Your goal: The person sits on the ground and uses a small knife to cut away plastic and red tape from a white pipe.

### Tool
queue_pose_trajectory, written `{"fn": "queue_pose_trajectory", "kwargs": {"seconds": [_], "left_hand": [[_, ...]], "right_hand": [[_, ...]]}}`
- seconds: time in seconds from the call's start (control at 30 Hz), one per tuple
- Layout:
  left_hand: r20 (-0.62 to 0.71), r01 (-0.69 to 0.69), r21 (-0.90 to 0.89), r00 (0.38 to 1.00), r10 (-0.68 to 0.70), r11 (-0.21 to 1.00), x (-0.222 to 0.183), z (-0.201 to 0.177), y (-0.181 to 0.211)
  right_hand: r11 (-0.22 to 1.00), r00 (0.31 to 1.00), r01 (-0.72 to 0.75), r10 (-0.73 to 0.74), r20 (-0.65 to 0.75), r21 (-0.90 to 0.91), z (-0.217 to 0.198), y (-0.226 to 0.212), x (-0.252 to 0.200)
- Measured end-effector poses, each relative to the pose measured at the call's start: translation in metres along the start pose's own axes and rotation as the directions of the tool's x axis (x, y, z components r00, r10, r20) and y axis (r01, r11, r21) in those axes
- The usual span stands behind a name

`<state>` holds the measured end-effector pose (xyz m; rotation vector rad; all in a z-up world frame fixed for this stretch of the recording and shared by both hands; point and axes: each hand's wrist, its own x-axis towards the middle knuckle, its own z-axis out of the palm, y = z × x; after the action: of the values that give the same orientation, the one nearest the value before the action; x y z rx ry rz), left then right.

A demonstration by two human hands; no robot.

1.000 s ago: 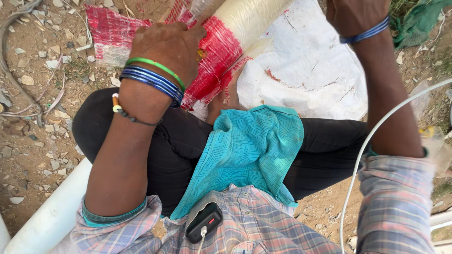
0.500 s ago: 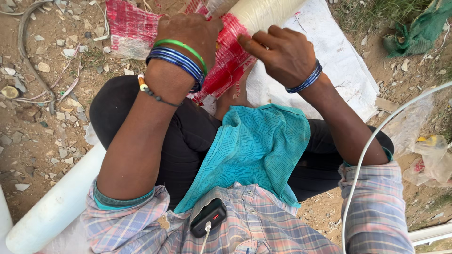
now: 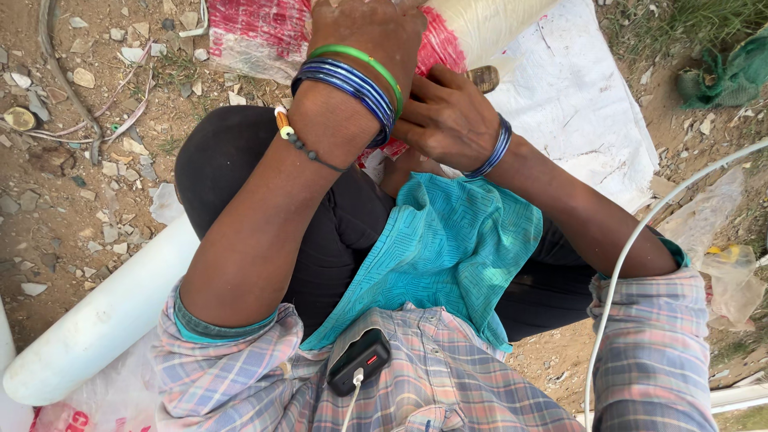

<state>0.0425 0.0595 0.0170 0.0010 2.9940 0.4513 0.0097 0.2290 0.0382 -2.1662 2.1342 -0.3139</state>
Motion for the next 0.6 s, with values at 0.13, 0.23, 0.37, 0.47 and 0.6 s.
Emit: {"fn": "queue_pose_trajectory", "kwargs": {"seconds": [0.13,0.23,0.37,0.47,0.6], "left_hand": [[-0.096,-0.036,0.003,0.995,0.036,0.999,-0.006,-0.007,0.001],[0.082,-0.044,-0.042,0.996,0.047,0.998,-0.01,-0.021,-0.002],[0.016,-0.106,-0.155,0.994,0.11,0.982,-0.026,-0.038,-0.005],[0.051,-0.104,-0.142,0.992,0.112,0.984,-0.031,-0.042,-0.007],[0.02,-0.116,-0.134,0.993,0.119,0.984,-0.031,-0.044,-0.009]], "right_hand": [[0.999,1.0,-0.002,0.002,-0.009,-0.048,0.001,-0.007,-0.001],[0.991,0.999,-0.005,0.0,-0.037,-0.135,-0.001,-0.003,-0.01],[0.96,1.0,-0.003,-0.003,-0.021,-0.28,-0.007,0.033,-0.036],[0.9,0.999,0.038,-0.033,0.019,-0.433,-0.013,0.061,-0.055],[0.905,0.997,-0.014,-0.018,-0.069,-0.426,-0.025,0.088,-0.082]]}}
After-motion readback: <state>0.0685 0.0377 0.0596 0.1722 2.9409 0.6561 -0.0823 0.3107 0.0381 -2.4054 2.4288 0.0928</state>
